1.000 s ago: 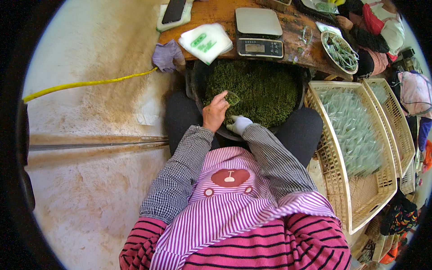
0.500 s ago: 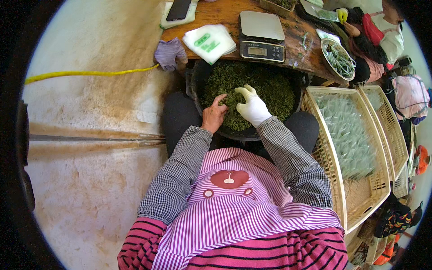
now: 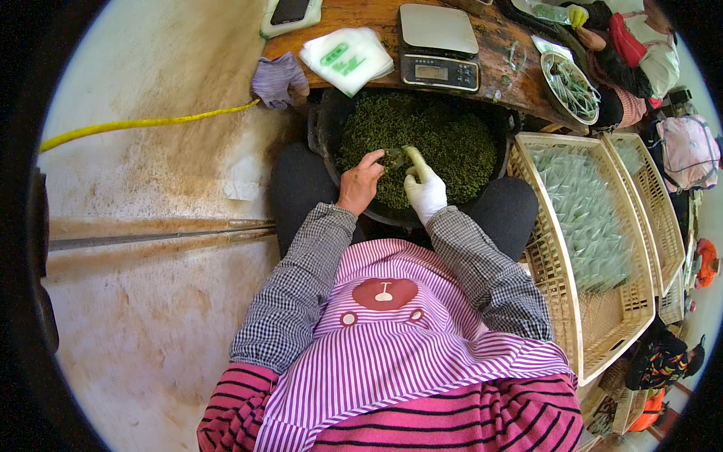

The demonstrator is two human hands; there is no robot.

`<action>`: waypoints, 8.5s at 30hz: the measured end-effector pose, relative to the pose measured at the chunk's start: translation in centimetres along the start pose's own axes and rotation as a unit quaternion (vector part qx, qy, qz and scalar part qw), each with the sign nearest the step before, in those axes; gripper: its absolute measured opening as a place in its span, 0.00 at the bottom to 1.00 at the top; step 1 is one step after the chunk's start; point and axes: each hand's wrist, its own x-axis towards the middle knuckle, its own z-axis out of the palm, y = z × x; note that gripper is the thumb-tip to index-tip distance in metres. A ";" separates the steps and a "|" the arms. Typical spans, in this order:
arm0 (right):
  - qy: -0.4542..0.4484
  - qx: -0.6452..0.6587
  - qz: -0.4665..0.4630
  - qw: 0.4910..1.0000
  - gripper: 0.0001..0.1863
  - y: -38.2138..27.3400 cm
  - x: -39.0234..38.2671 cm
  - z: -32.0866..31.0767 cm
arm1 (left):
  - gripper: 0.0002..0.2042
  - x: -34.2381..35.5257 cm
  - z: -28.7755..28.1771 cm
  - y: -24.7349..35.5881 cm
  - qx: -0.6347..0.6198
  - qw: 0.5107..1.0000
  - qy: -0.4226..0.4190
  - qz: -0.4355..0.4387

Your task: The person scoops dried green vegetables from a large bowl, weighs them on a digital scale, and places them into small plastic bags. The person then puts the filled bags into a basket.

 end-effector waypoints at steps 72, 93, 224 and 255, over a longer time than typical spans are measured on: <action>0.314 -0.242 -0.333 0.855 0.13 -15.9 12.3 -13.3 | 0.13 -0.5 -1.7 4.6 -0.015 0.997 0.035 -0.073; 0.097 -0.145 -0.157 0.972 0.30 -1.4 4.5 -8.4 | 0.14 12.7 -3.8 6.2 -0.208 0.959 0.137 -0.133; 0.217 0.239 -0.103 0.941 0.09 -7.1 8.7 -10.0 | 0.21 25.6 -0.4 12.5 -0.441 0.775 0.069 -0.447; 0.300 -0.155 -0.254 0.907 0.28 -5.5 6.6 -8.8 | 0.17 6.1 0.5 8.1 -0.295 0.903 -0.076 -0.302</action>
